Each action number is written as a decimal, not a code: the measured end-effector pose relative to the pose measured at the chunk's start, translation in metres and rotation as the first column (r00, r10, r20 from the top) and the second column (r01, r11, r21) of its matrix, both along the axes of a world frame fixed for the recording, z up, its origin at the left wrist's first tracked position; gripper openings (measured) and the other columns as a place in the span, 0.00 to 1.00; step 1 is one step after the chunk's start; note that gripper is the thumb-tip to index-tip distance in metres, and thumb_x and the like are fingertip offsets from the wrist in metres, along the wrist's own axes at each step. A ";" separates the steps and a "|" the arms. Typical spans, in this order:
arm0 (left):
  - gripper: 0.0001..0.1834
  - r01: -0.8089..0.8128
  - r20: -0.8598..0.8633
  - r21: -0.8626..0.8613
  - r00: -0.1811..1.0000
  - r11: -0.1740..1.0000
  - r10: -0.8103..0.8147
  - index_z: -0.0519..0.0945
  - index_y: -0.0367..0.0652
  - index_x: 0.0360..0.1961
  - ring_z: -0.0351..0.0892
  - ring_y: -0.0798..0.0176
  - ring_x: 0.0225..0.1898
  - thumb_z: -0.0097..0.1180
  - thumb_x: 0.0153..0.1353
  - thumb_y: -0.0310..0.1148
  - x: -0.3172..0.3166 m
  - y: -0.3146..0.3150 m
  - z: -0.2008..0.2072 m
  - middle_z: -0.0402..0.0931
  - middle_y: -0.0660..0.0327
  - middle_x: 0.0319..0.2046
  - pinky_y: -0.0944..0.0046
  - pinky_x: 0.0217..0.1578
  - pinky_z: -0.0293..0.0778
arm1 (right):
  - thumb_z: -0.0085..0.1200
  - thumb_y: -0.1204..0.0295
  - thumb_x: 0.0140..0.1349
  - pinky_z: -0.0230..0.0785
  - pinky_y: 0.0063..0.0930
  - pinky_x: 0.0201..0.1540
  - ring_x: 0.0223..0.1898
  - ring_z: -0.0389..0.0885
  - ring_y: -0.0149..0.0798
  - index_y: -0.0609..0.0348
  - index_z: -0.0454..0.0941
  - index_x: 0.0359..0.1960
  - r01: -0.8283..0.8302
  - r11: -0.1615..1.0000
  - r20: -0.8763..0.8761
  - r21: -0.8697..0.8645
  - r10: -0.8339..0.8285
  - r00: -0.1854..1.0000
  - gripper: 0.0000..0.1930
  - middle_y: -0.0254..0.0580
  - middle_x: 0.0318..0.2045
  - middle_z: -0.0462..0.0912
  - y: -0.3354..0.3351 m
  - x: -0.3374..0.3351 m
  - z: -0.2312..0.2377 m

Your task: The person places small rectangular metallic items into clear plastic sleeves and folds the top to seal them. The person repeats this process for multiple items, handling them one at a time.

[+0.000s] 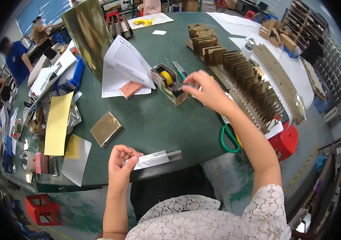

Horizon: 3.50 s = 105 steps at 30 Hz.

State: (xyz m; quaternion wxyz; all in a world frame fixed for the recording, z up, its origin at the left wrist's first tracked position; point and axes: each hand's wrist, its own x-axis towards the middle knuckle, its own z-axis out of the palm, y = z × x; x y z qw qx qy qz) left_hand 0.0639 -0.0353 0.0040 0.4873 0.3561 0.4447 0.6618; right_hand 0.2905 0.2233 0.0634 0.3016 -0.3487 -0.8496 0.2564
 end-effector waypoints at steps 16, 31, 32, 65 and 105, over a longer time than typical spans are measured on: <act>0.12 0.008 0.035 0.013 0.999 1.000 -0.008 0.69 0.40 0.42 0.81 0.62 0.46 0.59 0.63 0.20 0.001 0.001 -0.004 0.78 0.59 0.37 0.63 0.50 0.75 | 0.59 0.71 0.65 0.69 0.21 0.36 0.32 0.78 0.24 0.65 0.80 0.34 -0.029 0.964 -0.163 -0.263 -0.015 0.987 0.08 0.33 0.28 0.83 0.028 0.011 -0.050; 0.13 0.040 0.099 -0.007 0.994 0.999 -0.039 0.69 0.40 0.46 0.79 0.70 0.46 0.58 0.64 0.20 0.001 0.000 -0.001 0.77 0.61 0.40 0.68 0.48 0.74 | 0.56 0.71 0.68 0.74 0.25 0.31 0.26 0.81 0.29 0.63 0.75 0.53 -0.404 0.458 0.050 -0.792 0.708 0.705 0.15 0.39 0.24 0.83 -0.109 -0.083 0.052; 0.13 0.039 0.111 -0.005 0.993 0.999 -0.038 0.69 0.40 0.46 0.78 0.70 0.46 0.59 0.64 0.20 0.001 0.000 -0.001 0.77 0.61 0.41 0.68 0.48 0.74 | 0.57 0.71 0.67 0.74 0.25 0.30 0.25 0.81 0.30 0.63 0.74 0.51 -0.389 0.476 0.084 -0.789 0.711 0.698 0.14 0.39 0.24 0.83 -0.109 -0.087 0.053; 0.21 0.016 -0.135 -0.038 0.991 0.999 -0.021 0.72 0.41 0.50 0.75 0.71 0.47 0.67 0.59 0.28 0.007 -0.002 -0.001 0.76 0.63 0.43 0.68 0.50 0.72 | 0.70 0.72 0.46 0.68 0.37 0.45 0.43 0.81 0.45 0.52 0.83 0.47 -0.522 0.810 0.186 0.268 0.488 0.853 0.23 0.38 0.47 0.84 -0.142 -0.026 -0.010; 0.57 0.015 -0.432 0.249 0.897 0.968 0.098 0.55 0.43 0.66 0.67 0.53 0.64 0.83 0.39 0.33 0.035 -0.018 0.001 0.65 0.50 0.61 0.53 0.63 0.65 | 0.61 0.77 0.63 0.75 0.29 0.46 0.45 0.82 0.37 0.62 0.73 0.61 -0.473 0.803 -0.260 -0.363 0.400 0.879 0.24 0.46 0.49 0.81 -0.162 -0.005 0.001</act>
